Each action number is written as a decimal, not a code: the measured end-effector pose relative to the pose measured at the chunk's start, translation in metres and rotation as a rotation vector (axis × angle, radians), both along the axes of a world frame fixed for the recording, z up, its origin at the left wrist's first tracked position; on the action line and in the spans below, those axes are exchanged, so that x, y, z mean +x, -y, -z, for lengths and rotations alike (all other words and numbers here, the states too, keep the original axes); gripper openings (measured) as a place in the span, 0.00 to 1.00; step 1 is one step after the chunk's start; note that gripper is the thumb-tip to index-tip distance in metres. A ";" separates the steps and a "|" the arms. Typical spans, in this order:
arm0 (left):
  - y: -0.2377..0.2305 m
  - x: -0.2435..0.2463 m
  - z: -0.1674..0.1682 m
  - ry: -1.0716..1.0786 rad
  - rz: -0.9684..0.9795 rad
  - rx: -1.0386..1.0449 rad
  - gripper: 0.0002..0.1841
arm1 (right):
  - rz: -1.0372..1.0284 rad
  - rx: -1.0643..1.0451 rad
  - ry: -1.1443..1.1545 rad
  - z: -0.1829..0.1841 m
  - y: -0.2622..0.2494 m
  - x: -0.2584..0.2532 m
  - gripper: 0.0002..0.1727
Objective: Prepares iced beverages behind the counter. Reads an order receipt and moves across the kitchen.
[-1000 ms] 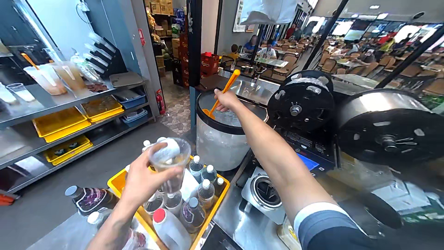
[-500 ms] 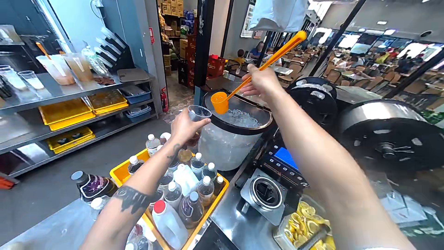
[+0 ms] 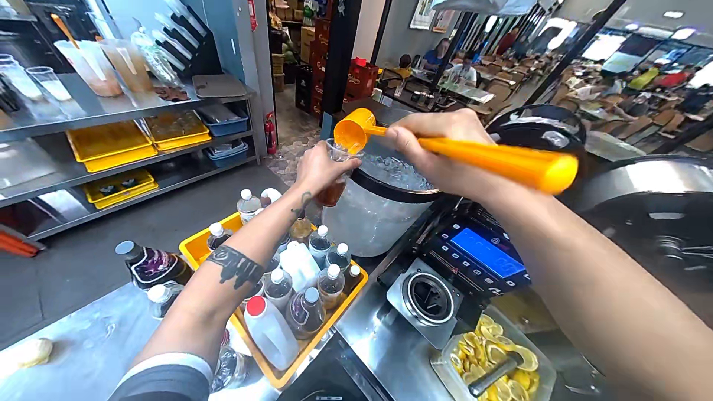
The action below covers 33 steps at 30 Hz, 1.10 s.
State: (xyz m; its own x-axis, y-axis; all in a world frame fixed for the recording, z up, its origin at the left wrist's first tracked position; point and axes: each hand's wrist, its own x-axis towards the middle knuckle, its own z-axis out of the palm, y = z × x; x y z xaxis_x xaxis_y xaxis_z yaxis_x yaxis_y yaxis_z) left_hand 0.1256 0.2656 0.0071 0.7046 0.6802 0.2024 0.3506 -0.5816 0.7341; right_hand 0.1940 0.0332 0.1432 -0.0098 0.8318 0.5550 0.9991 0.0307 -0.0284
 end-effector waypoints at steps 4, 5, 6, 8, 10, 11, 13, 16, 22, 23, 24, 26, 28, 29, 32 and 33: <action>-0.003 -0.004 0.001 0.050 0.001 -0.012 0.47 | -0.067 -0.121 0.143 0.004 0.005 -0.004 0.21; -0.004 -0.004 0.003 0.058 0.008 -0.013 0.47 | -0.074 -0.130 0.156 0.005 0.006 -0.003 0.21; -0.006 -0.004 0.004 0.076 0.014 -0.018 0.47 | -0.079 -0.128 0.165 0.004 0.006 -0.001 0.21; -0.011 -0.004 0.007 0.119 0.021 -0.033 0.46 | -0.081 -0.075 0.147 0.003 0.003 0.007 0.20; -0.015 -0.004 0.006 0.153 0.017 -0.037 0.45 | -0.034 0.001 0.012 -0.002 -0.003 0.019 0.21; -0.016 -0.004 0.006 0.168 0.017 -0.036 0.45 | -0.003 0.027 -0.118 -0.005 -0.008 0.026 0.21; -0.019 -0.003 0.005 0.187 0.006 -0.034 0.46 | 0.099 0.057 -0.431 -0.010 -0.025 0.042 0.22; -0.025 -0.003 0.010 0.232 -0.013 -0.023 0.47 | 0.367 -0.002 -0.769 0.000 -0.061 0.068 0.25; -0.032 -0.032 0.011 0.258 -0.001 -0.028 0.46 | 0.588 -0.396 -0.548 0.071 -0.130 0.134 0.29; -0.032 -0.042 0.009 0.253 0.002 -0.025 0.46 | 0.581 -0.454 -0.508 0.080 -0.139 0.143 0.28; -0.032 -0.052 0.006 0.249 0.006 -0.025 0.45 | 0.574 -0.500 -0.506 0.089 -0.148 0.150 0.28; -0.031 -0.072 0.005 0.257 0.005 -0.021 0.43 | 0.561 -0.560 -0.575 0.103 -0.164 0.162 0.28; -0.033 -0.084 0.006 0.286 -0.009 -0.022 0.43 | 0.556 -0.588 -0.644 0.111 -0.178 0.173 0.27; -0.033 -0.090 0.008 0.287 -0.016 -0.019 0.43 | 0.557 -0.595 -0.663 0.114 -0.184 0.174 0.27; -0.033 -0.100 0.012 0.265 -0.031 0.001 0.43 | 0.553 -0.606 -0.682 0.123 -0.201 0.172 0.26; -0.033 -0.102 0.013 0.256 -0.032 0.017 0.44 | 0.547 -0.610 -0.695 0.126 -0.205 0.170 0.26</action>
